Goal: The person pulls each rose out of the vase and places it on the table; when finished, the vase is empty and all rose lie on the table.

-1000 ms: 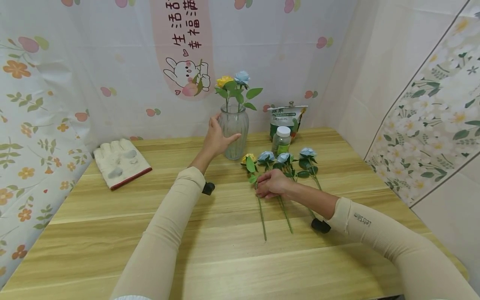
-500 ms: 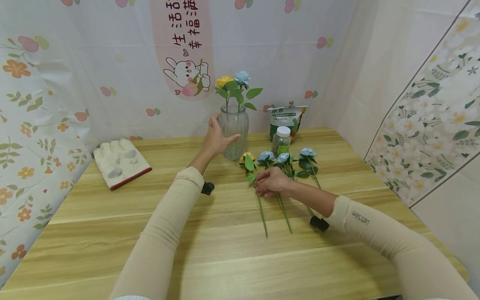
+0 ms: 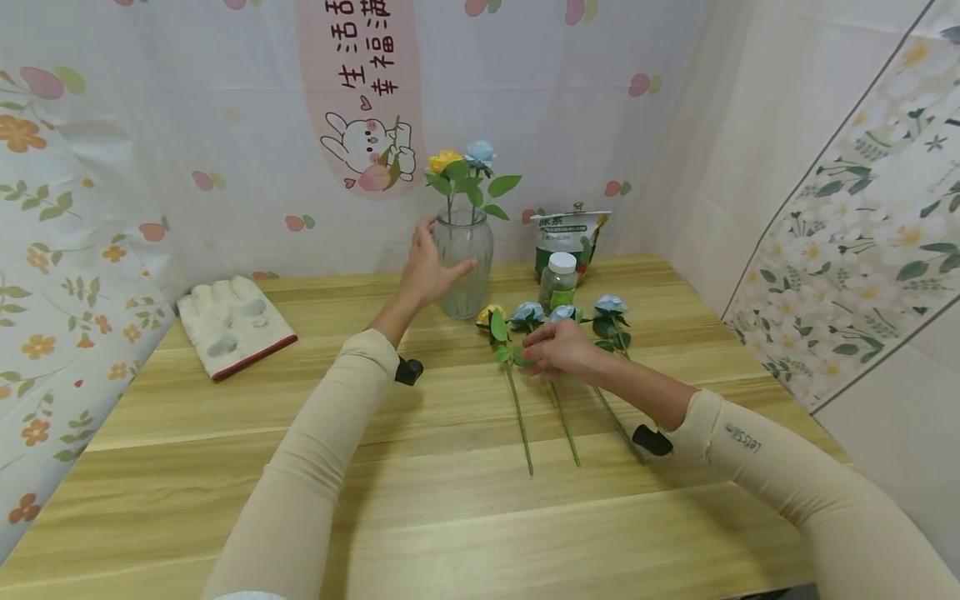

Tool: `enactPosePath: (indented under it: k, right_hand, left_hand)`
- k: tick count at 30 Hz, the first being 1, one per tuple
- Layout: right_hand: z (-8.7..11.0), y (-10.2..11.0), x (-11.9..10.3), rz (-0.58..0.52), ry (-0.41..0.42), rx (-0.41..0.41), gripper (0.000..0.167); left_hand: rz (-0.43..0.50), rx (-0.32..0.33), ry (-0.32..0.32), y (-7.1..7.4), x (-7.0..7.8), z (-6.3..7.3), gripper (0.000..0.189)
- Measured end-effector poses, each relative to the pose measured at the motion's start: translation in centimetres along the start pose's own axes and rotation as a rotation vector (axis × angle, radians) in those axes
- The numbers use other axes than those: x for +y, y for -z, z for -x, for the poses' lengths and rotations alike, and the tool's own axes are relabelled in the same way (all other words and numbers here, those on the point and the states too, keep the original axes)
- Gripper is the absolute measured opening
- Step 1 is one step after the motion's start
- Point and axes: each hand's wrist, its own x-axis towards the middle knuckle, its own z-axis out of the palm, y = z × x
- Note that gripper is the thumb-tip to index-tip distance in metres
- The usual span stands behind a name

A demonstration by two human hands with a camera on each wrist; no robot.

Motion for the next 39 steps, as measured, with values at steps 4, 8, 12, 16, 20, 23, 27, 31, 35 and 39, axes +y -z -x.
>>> enactPosePath:
  k: [4,8,12,16,20,23,27,31,35,39]
  right_hand:
    - [-0.2,0.7,-1.2,0.011,0.018,0.007,0.04]
    - [-0.4,1.4,-3.0,0.008,0.056,0.017,0.04]
    - [-0.3,1.7,-4.8,0.025,0.098,0.022,0.036]
    - [-0.6,1.7,-6.0,0.055,0.136,0.032,0.032]
    - [-1.3,1.2,-7.3,0.059,0.161,0.054,0.031]
    - [-2.1,0.9,-8.4,0.029,0.185,0.072,0.033]
    - [-3.4,0.6,-10.1,-0.028,0.242,0.129,0.031]
    - [-4.6,0.5,-11.6,-0.021,0.352,0.199,0.028]
    - [-5.9,0.1,-12.4,0.027,0.461,0.279,0.025]
    - [-7.2,-0.4,-13.3,0.038,0.509,0.359,0.021]
  left_hand:
    - [0.01,0.006,-0.006,0.1,0.7,0.0,0.1]
    - [0.013,0.003,0.006,0.2,1.3,-0.1,0.101]
    - [-0.005,0.007,0.015,0.2,1.6,-0.1,0.1]
    - [-0.018,0.007,0.018,0.2,1.6,-0.2,0.099]
    - [0.008,0.009,0.023,0.2,1.6,-0.3,0.099]
    - [0.046,0.012,0.036,0.1,1.6,-0.3,0.1]
    - [0.089,0.02,0.04,-0.1,1.5,-0.4,0.1]
    - [0.105,0.024,0.025,-0.2,1.4,-0.4,0.102]
    - [0.13,0.034,0.0,-0.7,0.8,-0.5,0.105]
    - [0.15,0.052,-0.009,-0.7,0.7,-0.7,0.105]
